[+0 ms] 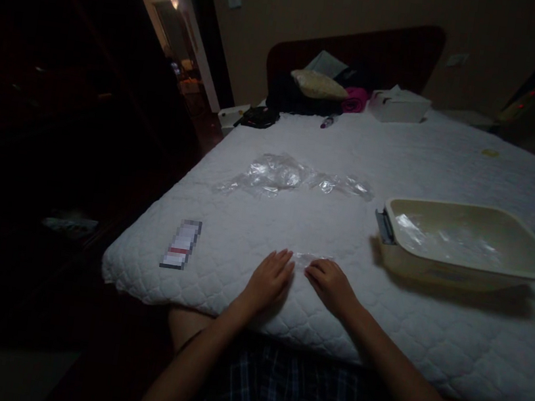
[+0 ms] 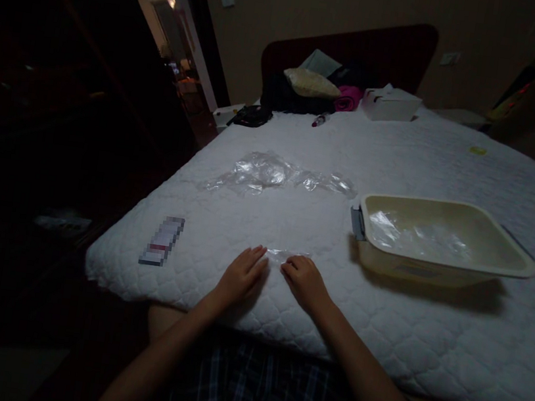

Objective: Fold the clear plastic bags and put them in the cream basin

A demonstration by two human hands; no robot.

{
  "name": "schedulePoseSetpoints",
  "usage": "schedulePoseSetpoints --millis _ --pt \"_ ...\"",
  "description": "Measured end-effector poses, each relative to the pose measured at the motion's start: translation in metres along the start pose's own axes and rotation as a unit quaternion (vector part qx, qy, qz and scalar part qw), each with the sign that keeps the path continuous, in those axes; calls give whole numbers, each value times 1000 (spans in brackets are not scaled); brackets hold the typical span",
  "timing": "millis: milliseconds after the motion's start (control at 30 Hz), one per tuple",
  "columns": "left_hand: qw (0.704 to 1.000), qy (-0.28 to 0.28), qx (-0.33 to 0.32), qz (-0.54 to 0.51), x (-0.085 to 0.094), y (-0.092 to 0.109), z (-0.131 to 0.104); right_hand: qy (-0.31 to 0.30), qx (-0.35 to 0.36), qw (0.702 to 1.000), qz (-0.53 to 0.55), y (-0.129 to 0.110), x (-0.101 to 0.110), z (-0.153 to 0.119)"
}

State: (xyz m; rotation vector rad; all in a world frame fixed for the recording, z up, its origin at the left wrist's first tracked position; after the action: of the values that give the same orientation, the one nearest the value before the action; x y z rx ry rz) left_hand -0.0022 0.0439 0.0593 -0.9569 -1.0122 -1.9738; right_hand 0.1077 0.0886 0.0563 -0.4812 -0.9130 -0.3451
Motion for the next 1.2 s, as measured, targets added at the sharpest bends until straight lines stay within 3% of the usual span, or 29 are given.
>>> schedulePoseSetpoints --millis 67,167,300,400,467,567,633,800,1000,1200 --pt "998 -36 -9 42 -13 7 5 -2 -3 1000 9 2 0 -2" --pt "995 -70 10 73 -27 0 6 3 -22 999 48 10 1 -8" --pt "993 -83 12 81 -35 -8 0 29 -91 987 127 28 5 -18" --pt "994 -75 10 85 -36 -8 -2 86 -137 982 102 33 19 -19" --pt "994 -70 8 88 -36 -7 -2 97 -113 988 51 21 23 -12" --pt "993 -65 8 97 -35 -6 -1 50 -48 998 -6 -4 10 2" --pt "992 -67 8 103 -35 -6 0 16 -42 998 -40 -9 -4 7" --pt "990 -88 0 108 -36 -6 -2 -60 -69 991 -101 10 -30 -4" --pt "983 -122 -3 134 -37 -10 -7 -137 -78 982 -105 32 -35 -22" --pt "981 -134 -10 138 -34 -14 -16 -158 -79 981 -75 37 -40 -22"
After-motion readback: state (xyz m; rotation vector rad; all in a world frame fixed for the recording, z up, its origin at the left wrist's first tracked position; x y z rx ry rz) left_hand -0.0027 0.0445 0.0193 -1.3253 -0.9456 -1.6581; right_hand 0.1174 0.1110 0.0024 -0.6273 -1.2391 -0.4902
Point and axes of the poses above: each hand's wrist, its own z-axis towards the middle knuckle, its own x-axis out of the back of the hand, y = z × x, the point moved 9 cm from there along z, towards the middle knuckle, and after that the axes turned 1 degree about x, right-handed, at the moved point
